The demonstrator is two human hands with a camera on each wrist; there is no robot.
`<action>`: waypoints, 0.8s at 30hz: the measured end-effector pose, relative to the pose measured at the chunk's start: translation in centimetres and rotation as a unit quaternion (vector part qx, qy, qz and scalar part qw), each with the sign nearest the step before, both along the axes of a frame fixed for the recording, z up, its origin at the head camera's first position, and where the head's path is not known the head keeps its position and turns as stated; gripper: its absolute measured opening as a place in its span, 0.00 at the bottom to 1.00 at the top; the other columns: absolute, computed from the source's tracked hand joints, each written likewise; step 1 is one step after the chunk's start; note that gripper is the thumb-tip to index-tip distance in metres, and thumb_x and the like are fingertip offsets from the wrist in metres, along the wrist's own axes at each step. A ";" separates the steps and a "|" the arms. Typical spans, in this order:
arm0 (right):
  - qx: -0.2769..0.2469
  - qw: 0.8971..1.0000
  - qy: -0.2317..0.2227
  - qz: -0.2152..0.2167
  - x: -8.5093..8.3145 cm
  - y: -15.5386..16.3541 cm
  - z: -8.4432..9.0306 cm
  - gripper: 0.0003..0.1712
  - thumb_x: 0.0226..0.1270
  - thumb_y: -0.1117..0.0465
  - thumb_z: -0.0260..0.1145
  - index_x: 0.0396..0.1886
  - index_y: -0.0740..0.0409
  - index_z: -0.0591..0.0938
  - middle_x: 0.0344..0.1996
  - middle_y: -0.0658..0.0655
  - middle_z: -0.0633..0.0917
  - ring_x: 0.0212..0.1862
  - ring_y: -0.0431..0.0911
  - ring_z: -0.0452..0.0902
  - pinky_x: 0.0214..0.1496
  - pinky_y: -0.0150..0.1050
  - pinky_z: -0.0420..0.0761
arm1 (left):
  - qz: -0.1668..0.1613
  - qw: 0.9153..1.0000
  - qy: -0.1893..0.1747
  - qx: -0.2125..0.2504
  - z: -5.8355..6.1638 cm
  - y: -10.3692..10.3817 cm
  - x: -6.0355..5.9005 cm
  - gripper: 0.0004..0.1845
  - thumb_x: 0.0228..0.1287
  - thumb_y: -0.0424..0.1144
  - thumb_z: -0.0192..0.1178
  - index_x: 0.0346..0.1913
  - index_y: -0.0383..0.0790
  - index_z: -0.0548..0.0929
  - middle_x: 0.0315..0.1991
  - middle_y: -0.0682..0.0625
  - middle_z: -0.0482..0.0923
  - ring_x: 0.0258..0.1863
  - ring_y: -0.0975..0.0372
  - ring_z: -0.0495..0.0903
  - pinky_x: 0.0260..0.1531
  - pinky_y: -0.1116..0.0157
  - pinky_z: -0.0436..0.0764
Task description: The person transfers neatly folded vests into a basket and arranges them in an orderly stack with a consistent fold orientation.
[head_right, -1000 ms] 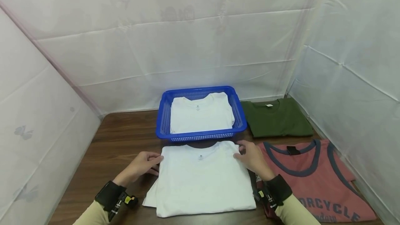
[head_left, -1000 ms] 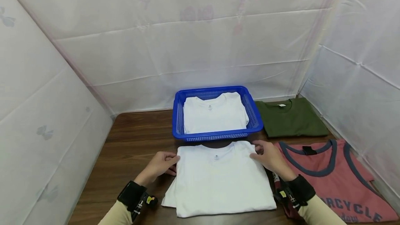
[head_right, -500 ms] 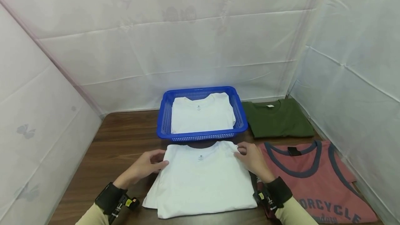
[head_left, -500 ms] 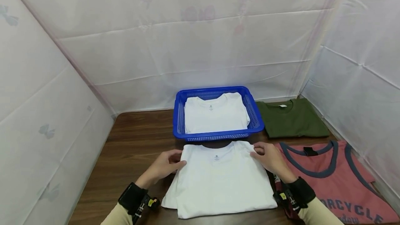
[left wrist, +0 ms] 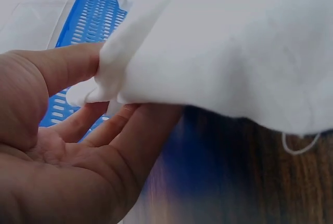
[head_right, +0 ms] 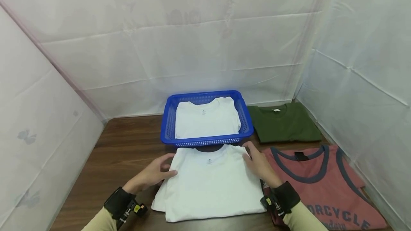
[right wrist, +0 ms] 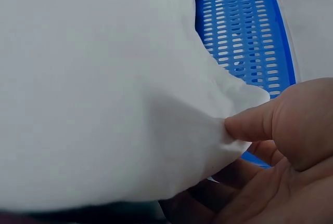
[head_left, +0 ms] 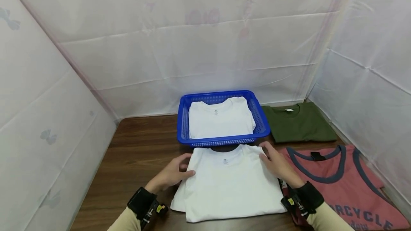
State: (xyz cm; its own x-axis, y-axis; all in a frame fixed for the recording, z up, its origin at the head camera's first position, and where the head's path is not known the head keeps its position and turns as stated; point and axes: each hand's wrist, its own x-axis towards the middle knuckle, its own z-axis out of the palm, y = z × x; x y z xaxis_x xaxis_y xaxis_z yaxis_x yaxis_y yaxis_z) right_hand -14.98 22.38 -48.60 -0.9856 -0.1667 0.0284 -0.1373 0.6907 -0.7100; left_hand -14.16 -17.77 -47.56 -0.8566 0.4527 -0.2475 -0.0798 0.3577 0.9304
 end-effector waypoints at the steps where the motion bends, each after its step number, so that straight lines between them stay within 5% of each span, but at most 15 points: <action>1: 0.002 1.000 -0.003 -0.001 0.1 -0.1 0.1 0.18 0.78 0.64 0.61 0.63 0.60 0.71 0.27 0.57 0.76 0.29 0.48 0.72 0.33 0.42 0.70 | 0.001 1.000 -0.005 0.002 -0.1 0.0 0.0 0.34 0.71 0.33 0.65 0.75 0.33 0.63 0.49 0.35 0.85 0.38 0.53 0.85 0.32 0.55 0.86; 4: 0.009 1.000 -0.019 0.001 0.1 -0.1 0.1 0.25 0.77 0.62 0.63 0.68 0.62 0.68 0.47 0.70 0.83 0.46 0.60 0.82 0.45 0.53 0.81 | 0.008 1.000 -0.022 0.004 -0.3 -0.1 0.2 0.35 0.73 0.35 0.64 0.77 0.35 0.61 0.51 0.35 0.85 0.36 0.53 0.86 0.29 0.55 0.86; 7: 0.015 0.999 -0.043 -0.009 0.2 -0.1 0.4 0.34 0.75 0.60 0.65 0.73 0.68 0.65 0.62 0.77 0.77 0.60 0.69 0.78 0.56 0.61 0.80 | 0.019 0.999 -0.036 -0.002 -0.4 -0.1 0.3 0.37 0.73 0.38 0.64 0.78 0.37 0.59 0.52 0.36 0.85 0.36 0.53 0.86 0.28 0.55 0.86; 16: 0.070 0.993 -0.093 -0.008 0.2 0.3 0.9 0.34 0.69 0.58 0.72 0.67 0.74 0.74 0.59 0.73 0.81 0.60 0.65 0.78 0.55 0.57 0.81 | 0.058 0.997 -0.058 -0.003 -0.6 0.0 0.8 0.48 0.66 0.35 0.71 0.80 0.36 0.51 0.63 0.29 0.77 0.42 0.50 0.86 0.33 0.50 0.87; 24: 0.068 0.993 -0.090 0.017 0.7 0.3 0.2 0.37 0.69 0.64 0.71 0.71 0.77 0.68 0.67 0.77 0.72 0.68 0.70 0.69 0.63 0.63 0.74 | 0.063 0.997 -0.039 -0.017 -1.3 0.1 1.2 0.40 0.67 0.29 0.68 0.75 0.21 0.59 0.56 0.32 0.82 0.43 0.51 0.87 0.38 0.53 0.88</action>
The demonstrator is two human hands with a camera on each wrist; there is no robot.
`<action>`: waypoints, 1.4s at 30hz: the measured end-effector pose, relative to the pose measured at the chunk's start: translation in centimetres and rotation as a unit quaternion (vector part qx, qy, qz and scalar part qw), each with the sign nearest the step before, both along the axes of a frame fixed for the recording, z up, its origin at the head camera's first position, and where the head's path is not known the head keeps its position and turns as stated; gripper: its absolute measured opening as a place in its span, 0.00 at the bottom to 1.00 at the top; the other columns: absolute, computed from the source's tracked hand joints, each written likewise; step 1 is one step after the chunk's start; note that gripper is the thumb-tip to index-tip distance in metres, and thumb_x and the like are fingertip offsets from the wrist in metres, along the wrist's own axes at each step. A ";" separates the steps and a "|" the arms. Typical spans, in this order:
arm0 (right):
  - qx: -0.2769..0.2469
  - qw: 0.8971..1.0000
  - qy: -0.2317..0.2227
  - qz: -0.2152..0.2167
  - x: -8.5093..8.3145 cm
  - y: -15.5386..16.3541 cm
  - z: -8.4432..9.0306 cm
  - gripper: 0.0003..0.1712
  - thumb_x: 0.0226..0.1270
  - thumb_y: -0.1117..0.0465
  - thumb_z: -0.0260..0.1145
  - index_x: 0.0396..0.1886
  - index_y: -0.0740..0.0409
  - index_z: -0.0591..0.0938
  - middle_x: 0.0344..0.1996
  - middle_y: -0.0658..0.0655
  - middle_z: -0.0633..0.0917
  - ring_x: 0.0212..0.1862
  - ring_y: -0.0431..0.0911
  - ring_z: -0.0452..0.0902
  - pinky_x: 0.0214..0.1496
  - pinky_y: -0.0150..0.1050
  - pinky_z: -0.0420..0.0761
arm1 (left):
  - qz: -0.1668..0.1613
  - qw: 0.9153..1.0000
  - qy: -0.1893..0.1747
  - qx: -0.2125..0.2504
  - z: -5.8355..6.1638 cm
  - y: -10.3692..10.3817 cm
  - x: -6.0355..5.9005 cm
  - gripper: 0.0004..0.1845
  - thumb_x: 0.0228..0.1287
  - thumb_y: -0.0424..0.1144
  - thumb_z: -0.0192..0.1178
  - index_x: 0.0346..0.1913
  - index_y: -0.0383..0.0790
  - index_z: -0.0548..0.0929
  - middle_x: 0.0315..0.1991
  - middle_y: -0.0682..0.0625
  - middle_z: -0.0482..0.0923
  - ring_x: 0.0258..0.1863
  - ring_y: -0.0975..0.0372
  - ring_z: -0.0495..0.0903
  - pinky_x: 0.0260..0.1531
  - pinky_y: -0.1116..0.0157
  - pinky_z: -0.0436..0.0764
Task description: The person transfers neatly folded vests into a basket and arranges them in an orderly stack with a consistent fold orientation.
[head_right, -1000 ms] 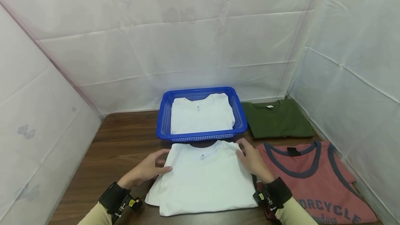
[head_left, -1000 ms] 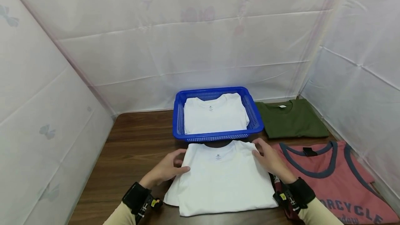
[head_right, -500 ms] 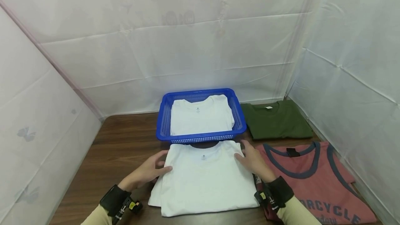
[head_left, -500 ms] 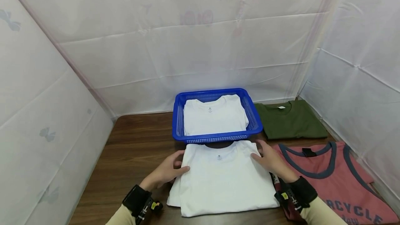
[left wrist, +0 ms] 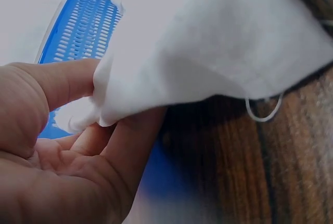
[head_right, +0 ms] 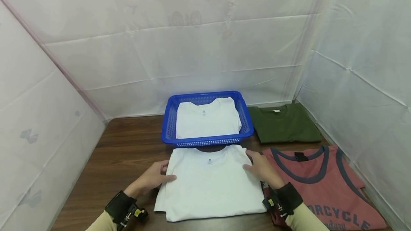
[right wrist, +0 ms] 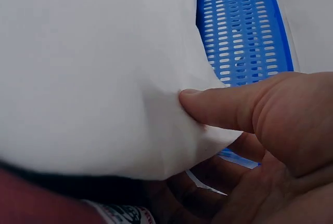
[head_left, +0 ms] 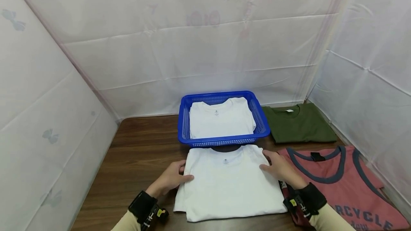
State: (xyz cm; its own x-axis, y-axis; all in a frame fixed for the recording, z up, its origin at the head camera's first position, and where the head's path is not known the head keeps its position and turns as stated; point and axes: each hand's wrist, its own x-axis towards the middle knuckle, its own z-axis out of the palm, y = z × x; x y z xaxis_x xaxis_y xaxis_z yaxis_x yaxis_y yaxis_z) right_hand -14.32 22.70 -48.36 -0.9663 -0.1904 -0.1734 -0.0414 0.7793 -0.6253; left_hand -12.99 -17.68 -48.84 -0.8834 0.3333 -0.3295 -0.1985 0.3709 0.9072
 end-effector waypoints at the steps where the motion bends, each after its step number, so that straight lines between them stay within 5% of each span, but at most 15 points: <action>1: -0.001 1.000 -0.002 -0.001 0.0 0.0 -0.1 0.36 0.69 0.64 0.70 0.71 0.78 0.68 0.67 0.78 0.72 0.68 0.70 0.69 0.63 0.62 0.75 | -0.001 1.000 0.003 0.002 -0.1 0.0 0.0 0.39 0.67 0.28 0.67 0.75 0.21 0.59 0.56 0.31 0.81 0.43 0.50 0.87 0.38 0.53 0.88; 15: -0.029 0.999 0.015 0.001 0.7 0.5 0.4 0.33 0.71 0.63 0.68 0.68 0.80 0.71 0.64 0.79 0.74 0.65 0.69 0.72 0.60 0.62 0.77 | -0.018 0.998 0.062 0.014 -0.2 -0.2 0.3 0.33 0.67 0.21 0.60 0.74 0.26 0.64 0.67 0.28 0.69 0.63 0.39 0.75 0.48 0.49 0.85; 19: -0.046 0.998 0.031 0.004 0.8 0.7 0.4 0.31 0.71 0.64 0.68 0.68 0.77 0.73 0.56 0.74 0.81 0.53 0.61 0.81 0.49 0.51 0.81 | -0.047 0.996 0.065 0.043 -0.3 -0.7 0.2 0.27 0.69 0.21 0.57 0.70 0.29 0.69 0.63 0.32 0.73 0.59 0.43 0.77 0.46 0.51 0.85; 22: -0.059 0.997 0.044 0.010 0.8 0.8 0.5 0.26 0.71 0.65 0.69 0.65 0.72 0.77 0.43 0.66 0.85 0.39 0.50 0.77 0.38 0.41 0.74 | -0.063 0.994 0.067 0.056 -0.3 -1.0 0.1 0.24 0.70 0.22 0.56 0.68 0.29 0.70 0.62 0.34 0.74 0.57 0.45 0.78 0.44 0.52 0.85; 25: -0.066 0.996 0.053 0.015 1.0 0.9 0.8 0.25 0.71 0.65 0.69 0.64 0.70 0.78 0.44 0.64 0.86 0.42 0.50 0.79 0.40 0.41 0.76 | -0.068 0.994 0.072 0.056 -0.1 -1.3 0.1 0.26 0.71 0.24 0.57 0.70 0.29 0.69 0.64 0.33 0.72 0.59 0.45 0.77 0.45 0.53 0.86; 29: -0.067 0.995 0.071 0.024 1.5 1.0 1.7 0.28 0.72 0.63 0.69 0.67 0.70 0.77 0.58 0.67 0.83 0.58 0.58 0.80 0.53 0.52 0.80 | -0.063 0.994 0.071 0.060 0.3 -1.5 0.1 0.30 0.71 0.25 0.58 0.74 0.29 0.65 0.68 0.31 0.69 0.62 0.43 0.76 0.47 0.54 0.86; 32: -0.070 0.993 0.085 0.035 1.8 1.1 2.3 0.26 0.73 0.62 0.68 0.66 0.67 0.78 0.53 0.63 0.86 0.53 0.53 0.81 0.49 0.47 0.80 | -0.059 0.994 0.068 0.066 0.6 -1.7 0.2 0.31 0.71 0.25 0.58 0.75 0.30 0.65 0.68 0.32 0.69 0.61 0.44 0.76 0.46 0.54 0.86; 37: -0.080 0.991 0.098 0.050 2.1 1.2 3.1 0.16 0.73 0.62 0.68 0.57 0.62 0.82 0.29 0.51 0.81 0.32 0.38 0.74 0.34 0.34 0.71 | -0.052 0.994 0.069 0.067 1.1 -2.0 0.4 0.33 0.71 0.26 0.59 0.77 0.31 0.62 0.69 0.33 0.69 0.61 0.45 0.77 0.46 0.53 0.86; 42: -0.085 0.989 0.109 0.061 2.4 1.4 4.2 0.16 0.73 0.62 0.68 0.57 0.59 0.82 0.32 0.50 0.83 0.34 0.36 0.75 0.34 0.33 0.73 | -0.048 0.993 0.087 0.057 1.8 -2.2 0.7 0.34 0.71 0.27 0.60 0.77 0.31 0.62 0.68 0.32 0.70 0.61 0.44 0.77 0.46 0.55 0.86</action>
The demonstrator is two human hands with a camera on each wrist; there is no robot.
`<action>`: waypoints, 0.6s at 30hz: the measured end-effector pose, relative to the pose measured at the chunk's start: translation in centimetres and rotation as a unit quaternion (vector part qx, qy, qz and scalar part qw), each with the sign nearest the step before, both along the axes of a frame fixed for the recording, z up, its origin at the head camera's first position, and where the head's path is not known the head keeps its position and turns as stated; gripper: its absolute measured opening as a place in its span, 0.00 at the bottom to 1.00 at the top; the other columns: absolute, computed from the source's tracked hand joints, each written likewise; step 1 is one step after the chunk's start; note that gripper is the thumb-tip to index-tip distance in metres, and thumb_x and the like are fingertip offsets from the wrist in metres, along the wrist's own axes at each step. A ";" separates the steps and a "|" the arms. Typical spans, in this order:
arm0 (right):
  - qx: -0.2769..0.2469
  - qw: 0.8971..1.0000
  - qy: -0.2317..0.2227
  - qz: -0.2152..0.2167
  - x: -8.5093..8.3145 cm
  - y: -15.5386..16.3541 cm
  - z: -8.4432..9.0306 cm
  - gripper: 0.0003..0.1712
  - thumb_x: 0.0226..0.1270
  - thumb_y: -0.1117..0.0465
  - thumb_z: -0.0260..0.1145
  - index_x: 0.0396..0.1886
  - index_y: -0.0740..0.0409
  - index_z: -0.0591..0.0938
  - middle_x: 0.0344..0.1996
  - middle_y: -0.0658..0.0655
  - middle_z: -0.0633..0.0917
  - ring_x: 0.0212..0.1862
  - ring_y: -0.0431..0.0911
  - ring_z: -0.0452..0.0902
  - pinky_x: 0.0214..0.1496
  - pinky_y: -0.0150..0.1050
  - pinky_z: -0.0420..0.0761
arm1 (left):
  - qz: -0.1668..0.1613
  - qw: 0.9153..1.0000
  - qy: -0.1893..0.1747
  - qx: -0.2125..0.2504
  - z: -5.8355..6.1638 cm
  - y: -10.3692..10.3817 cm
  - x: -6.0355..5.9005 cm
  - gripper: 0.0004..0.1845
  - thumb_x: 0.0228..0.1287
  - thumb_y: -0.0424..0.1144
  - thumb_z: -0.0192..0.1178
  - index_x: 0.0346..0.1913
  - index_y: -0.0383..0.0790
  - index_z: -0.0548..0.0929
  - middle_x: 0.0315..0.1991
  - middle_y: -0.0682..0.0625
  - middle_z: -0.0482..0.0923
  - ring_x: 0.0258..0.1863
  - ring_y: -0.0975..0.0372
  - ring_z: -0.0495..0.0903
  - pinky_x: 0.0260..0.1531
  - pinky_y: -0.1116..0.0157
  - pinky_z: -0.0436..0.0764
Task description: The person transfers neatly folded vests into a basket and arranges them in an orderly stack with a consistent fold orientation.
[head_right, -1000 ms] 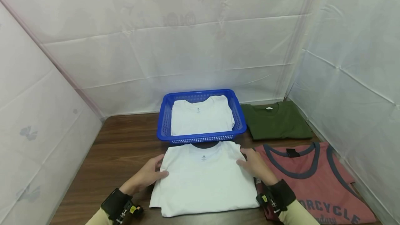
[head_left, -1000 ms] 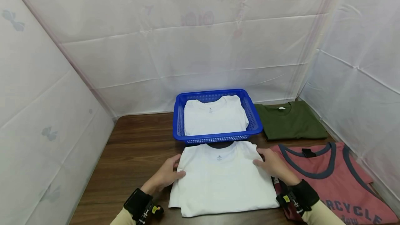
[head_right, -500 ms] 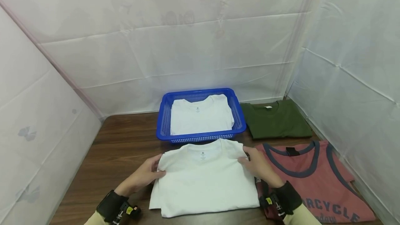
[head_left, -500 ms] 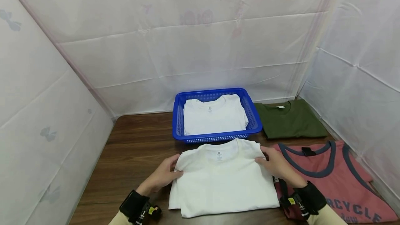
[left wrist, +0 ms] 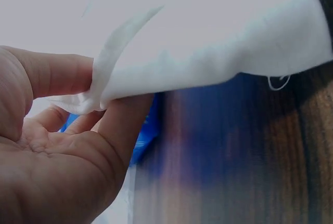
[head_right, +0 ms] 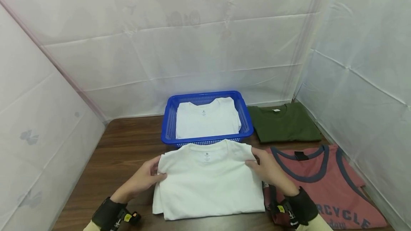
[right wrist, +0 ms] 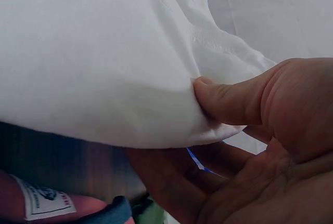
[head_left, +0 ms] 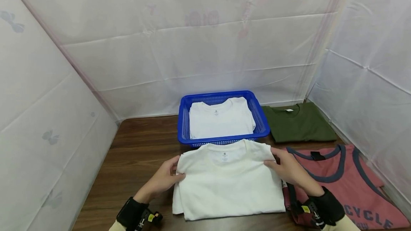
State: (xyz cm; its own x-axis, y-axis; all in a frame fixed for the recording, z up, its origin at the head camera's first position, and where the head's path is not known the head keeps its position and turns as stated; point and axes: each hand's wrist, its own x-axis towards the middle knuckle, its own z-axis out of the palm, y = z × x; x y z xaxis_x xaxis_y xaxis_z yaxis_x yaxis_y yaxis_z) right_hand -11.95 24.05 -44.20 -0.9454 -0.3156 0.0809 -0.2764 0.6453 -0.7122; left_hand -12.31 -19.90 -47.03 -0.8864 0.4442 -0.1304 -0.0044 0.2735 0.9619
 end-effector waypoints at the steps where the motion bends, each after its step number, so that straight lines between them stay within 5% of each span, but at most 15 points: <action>1: -0.003 1.000 0.005 0.002 0.1 0.0 0.2 0.18 0.73 0.62 0.68 0.60 0.59 0.81 0.37 0.50 0.84 0.37 0.36 0.76 0.37 0.33 0.74 | 0.002 1.000 0.003 0.000 0.2 0.0 0.1 0.34 0.71 0.27 0.60 0.77 0.31 0.61 0.68 0.32 0.70 0.62 0.44 0.77 0.46 0.56 0.86; 10: -0.009 0.998 0.053 -0.025 0.2 -0.1 2.0 0.13 0.72 0.64 0.69 0.53 0.56 0.83 0.25 0.47 0.77 0.26 0.38 0.69 0.28 0.34 0.70 | 0.034 0.998 0.044 0.005 2.2 0.4 0.1 0.28 0.72 0.27 0.60 0.72 0.30 0.67 0.62 0.33 0.76 0.55 0.49 0.82 0.45 0.61 0.86; 18: -0.020 0.997 0.051 -0.044 -0.1 0.0 3.4 0.16 0.75 0.61 0.67 0.59 0.56 0.81 0.21 0.51 0.74 0.21 0.40 0.67 0.24 0.35 0.69 | 0.074 0.994 0.071 0.025 3.6 0.7 -0.3 0.22 0.72 0.26 0.60 0.65 0.32 0.72 0.57 0.32 0.80 0.48 0.50 0.86 0.40 0.59 0.87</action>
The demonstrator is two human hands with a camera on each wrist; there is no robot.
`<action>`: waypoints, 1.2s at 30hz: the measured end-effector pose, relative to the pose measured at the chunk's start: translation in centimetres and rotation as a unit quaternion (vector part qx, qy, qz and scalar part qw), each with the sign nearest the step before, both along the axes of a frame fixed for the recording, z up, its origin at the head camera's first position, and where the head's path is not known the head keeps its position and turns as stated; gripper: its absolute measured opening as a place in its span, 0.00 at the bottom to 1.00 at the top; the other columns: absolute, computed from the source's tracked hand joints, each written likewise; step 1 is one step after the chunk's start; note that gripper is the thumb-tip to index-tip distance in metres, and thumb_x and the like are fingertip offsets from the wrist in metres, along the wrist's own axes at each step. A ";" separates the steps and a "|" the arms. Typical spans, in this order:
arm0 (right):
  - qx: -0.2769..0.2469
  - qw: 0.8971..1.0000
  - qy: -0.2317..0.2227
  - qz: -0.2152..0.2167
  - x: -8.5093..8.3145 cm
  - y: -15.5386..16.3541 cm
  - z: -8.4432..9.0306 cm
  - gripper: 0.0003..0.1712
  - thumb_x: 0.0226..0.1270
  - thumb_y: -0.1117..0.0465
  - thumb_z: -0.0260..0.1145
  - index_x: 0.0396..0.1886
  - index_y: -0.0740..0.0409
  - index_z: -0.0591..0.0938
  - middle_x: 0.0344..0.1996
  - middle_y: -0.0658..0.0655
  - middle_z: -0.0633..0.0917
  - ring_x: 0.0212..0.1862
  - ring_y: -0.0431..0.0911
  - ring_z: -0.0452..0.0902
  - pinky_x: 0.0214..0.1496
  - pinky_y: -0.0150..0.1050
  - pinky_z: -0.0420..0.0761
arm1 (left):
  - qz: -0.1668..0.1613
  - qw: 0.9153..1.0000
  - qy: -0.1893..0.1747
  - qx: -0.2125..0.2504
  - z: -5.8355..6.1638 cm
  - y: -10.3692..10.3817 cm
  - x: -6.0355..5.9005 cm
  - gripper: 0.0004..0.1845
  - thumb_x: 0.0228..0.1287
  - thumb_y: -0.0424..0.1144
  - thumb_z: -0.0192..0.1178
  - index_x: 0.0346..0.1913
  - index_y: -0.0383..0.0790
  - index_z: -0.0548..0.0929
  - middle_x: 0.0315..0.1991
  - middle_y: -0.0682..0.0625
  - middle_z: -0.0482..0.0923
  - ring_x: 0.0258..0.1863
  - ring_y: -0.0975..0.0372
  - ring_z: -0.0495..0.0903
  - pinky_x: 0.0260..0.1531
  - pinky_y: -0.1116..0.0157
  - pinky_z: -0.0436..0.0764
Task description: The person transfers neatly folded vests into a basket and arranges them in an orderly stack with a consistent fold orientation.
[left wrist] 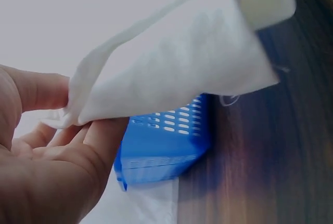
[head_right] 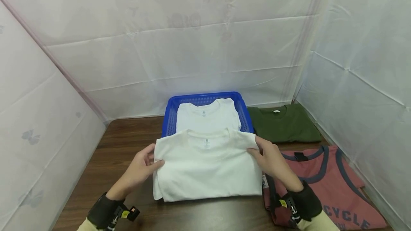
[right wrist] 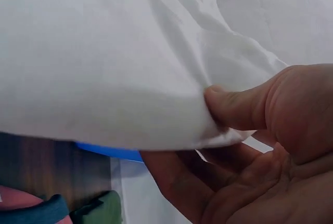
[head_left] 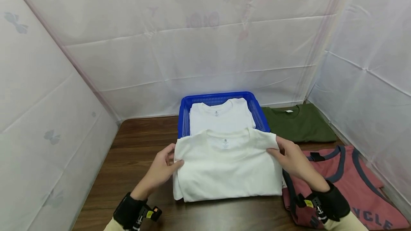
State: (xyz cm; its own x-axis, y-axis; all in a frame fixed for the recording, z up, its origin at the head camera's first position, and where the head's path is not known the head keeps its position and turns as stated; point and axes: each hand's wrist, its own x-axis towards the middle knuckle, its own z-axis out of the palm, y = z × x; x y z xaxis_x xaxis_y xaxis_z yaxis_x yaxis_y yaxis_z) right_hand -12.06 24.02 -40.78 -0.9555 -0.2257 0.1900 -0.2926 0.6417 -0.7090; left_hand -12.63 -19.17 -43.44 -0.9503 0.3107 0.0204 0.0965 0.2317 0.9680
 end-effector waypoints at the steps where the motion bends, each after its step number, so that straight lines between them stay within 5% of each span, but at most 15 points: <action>1: -0.004 1.000 0.002 0.000 -0.1 0.0 0.2 0.17 0.75 0.61 0.66 0.60 0.57 0.81 0.22 0.51 0.75 0.21 0.40 0.67 0.23 0.35 0.69 | 0.006 1.000 0.002 0.005 0.2 0.1 -0.1 0.22 0.71 0.26 0.60 0.66 0.32 0.72 0.57 0.33 0.80 0.48 0.49 0.86 0.40 0.59 0.87; 9: -0.012 0.998 0.065 -0.010 -1.1 0.1 1.2 0.18 0.77 0.62 0.64 0.63 0.57 0.78 0.43 0.59 0.86 0.33 0.42 0.81 0.30 0.35 0.77 | 0.042 0.998 0.026 0.025 1.8 0.7 -0.9 0.20 0.71 0.25 0.60 0.64 0.35 0.73 0.51 0.35 0.84 0.44 0.51 0.88 0.39 0.59 0.87; 14: 0.002 0.995 0.103 -0.018 -2.2 0.1 1.6 0.09 0.77 0.61 0.64 0.52 0.56 0.77 0.23 0.51 0.75 0.22 0.39 0.68 0.24 0.35 0.69 | 0.056 0.997 0.041 0.028 2.6 1.0 -1.6 0.21 0.71 0.25 0.60 0.64 0.35 0.73 0.51 0.34 0.84 0.43 0.53 0.88 0.38 0.59 0.87; 17: 0.004 0.994 0.106 -0.018 -2.8 0.1 1.9 0.11 0.77 0.61 0.64 0.54 0.57 0.76 0.21 0.51 0.74 0.20 0.40 0.67 0.22 0.35 0.69 | 0.065 0.996 0.050 0.028 3.0 1.1 -2.1 0.21 0.71 0.26 0.61 0.65 0.34 0.73 0.51 0.33 0.84 0.42 0.53 0.88 0.38 0.59 0.87; 21: -0.016 0.996 0.090 -0.015 -3.6 0.0 2.5 0.17 0.78 0.62 0.63 0.61 0.59 0.75 0.33 0.59 0.86 0.28 0.44 0.81 0.26 0.36 0.77 | 0.072 0.995 0.061 0.030 3.5 1.1 -2.8 0.22 0.72 0.26 0.60 0.65 0.34 0.72 0.51 0.33 0.84 0.43 0.52 0.87 0.39 0.59 0.87; 25: -0.040 0.996 0.078 -0.011 -4.4 -0.1 3.0 0.20 0.79 0.61 0.62 0.64 0.61 0.71 0.46 0.67 0.87 0.38 0.51 0.87 0.31 0.37 0.82 | 0.074 0.993 0.080 0.035 3.9 1.2 -3.6 0.23 0.72 0.25 0.59 0.67 0.32 0.70 0.51 0.30 0.83 0.42 0.51 0.88 0.38 0.59 0.87; 31: -0.091 0.992 0.092 -0.014 -5.7 -0.4 3.2 0.20 0.79 0.63 0.62 0.54 0.66 0.61 0.33 0.64 0.85 0.31 0.47 0.79 0.30 0.36 0.76 | 0.095 0.989 0.101 0.045 4.4 1.3 -4.8 0.29 0.72 0.23 0.57 0.71 0.34 0.60 0.50 0.26 0.81 0.38 0.54 0.89 0.36 0.61 0.87; 36: -0.072 0.986 0.146 -0.021 -6.9 -0.5 3.3 0.19 0.77 0.65 0.63 0.42 0.64 0.59 0.23 0.54 0.61 0.23 0.43 0.60 0.26 0.37 0.62 | 0.107 0.986 0.101 0.081 4.9 1.5 -5.5 0.27 0.74 0.25 0.56 0.67 0.38 0.55 0.50 0.26 0.81 0.36 0.57 0.89 0.35 0.60 0.87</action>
State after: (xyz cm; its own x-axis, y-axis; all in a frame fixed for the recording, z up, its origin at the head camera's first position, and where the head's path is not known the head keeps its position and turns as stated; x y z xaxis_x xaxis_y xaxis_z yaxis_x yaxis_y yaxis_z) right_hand -18.99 23.56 -37.49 -0.8628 -0.1381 0.4864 -0.4738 0.5565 -0.6825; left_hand -18.16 -17.66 -38.52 -0.9652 0.0797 0.2490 0.2569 0.1116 0.9600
